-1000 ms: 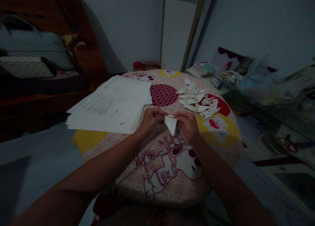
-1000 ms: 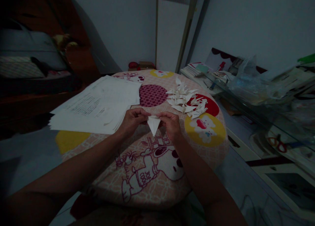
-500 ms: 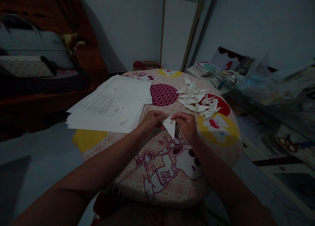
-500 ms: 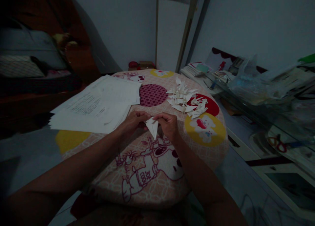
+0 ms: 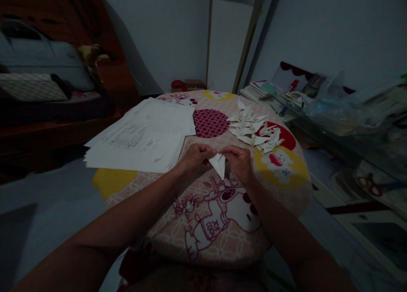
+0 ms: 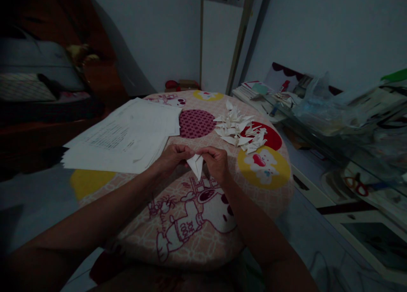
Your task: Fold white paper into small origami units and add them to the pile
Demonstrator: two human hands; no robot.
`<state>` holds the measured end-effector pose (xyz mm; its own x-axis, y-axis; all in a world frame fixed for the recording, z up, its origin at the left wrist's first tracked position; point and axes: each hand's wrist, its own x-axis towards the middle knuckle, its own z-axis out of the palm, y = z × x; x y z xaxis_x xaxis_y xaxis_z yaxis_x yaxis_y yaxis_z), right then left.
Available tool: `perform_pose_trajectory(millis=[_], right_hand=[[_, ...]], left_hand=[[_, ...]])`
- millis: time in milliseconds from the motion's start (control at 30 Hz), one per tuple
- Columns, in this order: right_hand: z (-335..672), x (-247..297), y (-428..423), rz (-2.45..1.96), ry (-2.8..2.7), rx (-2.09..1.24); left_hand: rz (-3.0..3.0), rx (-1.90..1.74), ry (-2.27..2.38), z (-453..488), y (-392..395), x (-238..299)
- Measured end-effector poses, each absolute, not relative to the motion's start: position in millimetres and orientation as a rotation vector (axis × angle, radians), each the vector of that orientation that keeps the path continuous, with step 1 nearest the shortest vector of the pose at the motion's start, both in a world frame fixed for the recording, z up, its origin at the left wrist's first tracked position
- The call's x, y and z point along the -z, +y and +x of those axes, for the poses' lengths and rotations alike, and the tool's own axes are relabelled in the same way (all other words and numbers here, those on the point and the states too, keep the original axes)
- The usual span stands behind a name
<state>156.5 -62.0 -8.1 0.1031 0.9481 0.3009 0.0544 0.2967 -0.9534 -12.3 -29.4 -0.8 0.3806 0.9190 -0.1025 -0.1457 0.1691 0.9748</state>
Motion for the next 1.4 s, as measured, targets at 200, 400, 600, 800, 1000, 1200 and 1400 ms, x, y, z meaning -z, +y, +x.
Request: perform_pose_trajectory(millis=[200,400,600,800,1000,1200,1400], right_hand=[[154.6,6.8,-59.7,-0.972,-0.985,-1.266],[155.1,5.5,-62.1,-1.018,-1.092,-1.328],[153.9,7.3,-63.4,-1.058,-1.1,-1.293],[153.5,8.9,-63.3,-1.07,-1.09,-1.318],[154.6,5.4,-64.7,-1.135,-1.142,-1.425],[157.8,5.3,-63.3,-1.151,-1.115,-1.394],[178.2,0.9,-55.5,-1.182,-1.073,-1.349]], left_hand=[[1.294,-1.056,0.914,-12.7,-30.4,-2.8],[1.401,-1.067,0.933,-14.4,-30.9,-4.9],[1.488,-1.024,0.935,-14.4,-32.9,-6.5],[1.505,-0.999,0.94,-12.9,-36.0,-12.9],[1.568,-0.941,0.899,-12.7,-33.5,-8.2],[1.481,-0.881,0.862,-11.4,-34.3,-4.2],[1.455,-0.913,0.871,-14.6,-29.8,-5.0]])
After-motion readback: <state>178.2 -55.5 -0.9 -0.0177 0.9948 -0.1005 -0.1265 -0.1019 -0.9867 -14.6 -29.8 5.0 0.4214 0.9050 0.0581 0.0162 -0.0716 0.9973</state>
